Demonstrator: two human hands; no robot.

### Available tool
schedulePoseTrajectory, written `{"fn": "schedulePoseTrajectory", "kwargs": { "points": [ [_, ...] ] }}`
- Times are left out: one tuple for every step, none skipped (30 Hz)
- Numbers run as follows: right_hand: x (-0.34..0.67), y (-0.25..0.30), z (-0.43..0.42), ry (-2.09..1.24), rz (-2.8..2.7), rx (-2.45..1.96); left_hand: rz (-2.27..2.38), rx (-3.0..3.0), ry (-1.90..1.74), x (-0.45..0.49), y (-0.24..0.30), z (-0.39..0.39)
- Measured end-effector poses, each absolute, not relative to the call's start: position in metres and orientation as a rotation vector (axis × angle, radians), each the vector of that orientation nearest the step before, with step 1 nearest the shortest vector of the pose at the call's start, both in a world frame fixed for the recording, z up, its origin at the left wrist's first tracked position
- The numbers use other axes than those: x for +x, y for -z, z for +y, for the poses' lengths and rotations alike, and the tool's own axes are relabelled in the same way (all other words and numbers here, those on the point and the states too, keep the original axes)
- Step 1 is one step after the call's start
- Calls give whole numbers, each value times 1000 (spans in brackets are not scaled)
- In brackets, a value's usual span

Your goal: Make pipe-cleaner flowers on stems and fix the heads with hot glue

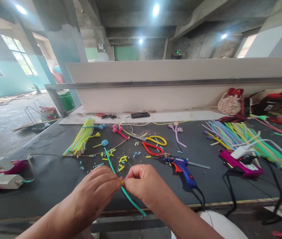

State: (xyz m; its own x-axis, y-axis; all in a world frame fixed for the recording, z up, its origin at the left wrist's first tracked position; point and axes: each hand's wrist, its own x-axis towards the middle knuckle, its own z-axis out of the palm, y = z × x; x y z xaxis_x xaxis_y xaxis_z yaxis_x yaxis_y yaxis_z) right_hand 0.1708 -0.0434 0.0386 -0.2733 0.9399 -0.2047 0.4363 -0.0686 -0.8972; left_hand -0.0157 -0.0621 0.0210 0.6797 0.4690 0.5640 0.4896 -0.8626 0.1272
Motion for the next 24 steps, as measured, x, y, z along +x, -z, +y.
{"fn": "schedulePoseTrajectory", "kwargs": {
  "points": [
    [171,-38,-43,-1334,-1709,-1478,-794,-2856,882,-15,-22,-61],
    [171,-38,-44,-1345,-1705,-1480,-777,-2862,838,-15,-22,-59],
    [171,-38,-44,-1353,-1703,-1481,-760,-2862,817,-14,-22,-59],
    [171,-38,-44,-1355,-1703,-1481,-747,-2855,814,-13,-21,-58],
    [170,-37,-45,-1353,-1705,-1481,-735,-2844,828,-12,-20,-57],
    [169,-36,-45,-1349,-1711,-1482,-721,-2830,856,-11,-19,-57],
    [168,-36,-45,-1343,-1719,-1484,-708,-2817,887,-10,-17,-57],
    [168,-35,-45,-1334,-1733,-1489,-700,-2814,917,-10,-15,-57],
    [168,-35,-45,-1321,-1749,-1496,-703,-2826,943,-9,-13,-57],
    [169,-36,-44,-1312,-1764,-1500,-725,-2846,977,-9,-11,-57],
    [171,-38,-44,-1302,-1796,-1494,-776,-2866,1030,-8,-9,-56],
    [174,-41,-44,-1275,-1859,-1475,-857,-2880,1104,-8,-8,-56],
    [179,-44,-44,-1224,-1947,-1445,-962,-2884,1191,-8,-7,-56],
    [184,-49,-44,-1130,-2067,-1402,-1085,-2884,1275,-7,-7,-56],
    [189,-53,-44,-994,-2185,-1356,-1217,-2887,1343,-7,-8,-56],
    [194,-57,-45,-845,-2282,-1304,-1350,-2901,1386,-7,-10,-57],
    [199,-60,-45,-703,-2357,-1245,-1479,-2936,1405,-7,-12,-57],
    [202,-63,-46,-590,-2400,-1177,-1602,-2989,1408,-7,-15,-59],
    [205,-64,-47,-515,-2424,-1101,-1715,-3054,1413,-7,-17,-60],
    [206,-65,-47,-471,-2432,-1018,-1814,-3125,1436,-7,-19,-61],
    [206,-64,-47,-452,-2423,-941,-1895,-3204,1482,-7,-20,-62],
    [205,-63,-46,-448,-2395,-882,-1962,-3290,1545,-7,-21,-63],
    [202,-60,-45,-456,-2358,-843,-2011,-3371,1641,-7,-20,-64],
    [200,-57,-43,-466,-2317,-824,-2038,-3441,1769,-7,-19,-65]
  ]
}}
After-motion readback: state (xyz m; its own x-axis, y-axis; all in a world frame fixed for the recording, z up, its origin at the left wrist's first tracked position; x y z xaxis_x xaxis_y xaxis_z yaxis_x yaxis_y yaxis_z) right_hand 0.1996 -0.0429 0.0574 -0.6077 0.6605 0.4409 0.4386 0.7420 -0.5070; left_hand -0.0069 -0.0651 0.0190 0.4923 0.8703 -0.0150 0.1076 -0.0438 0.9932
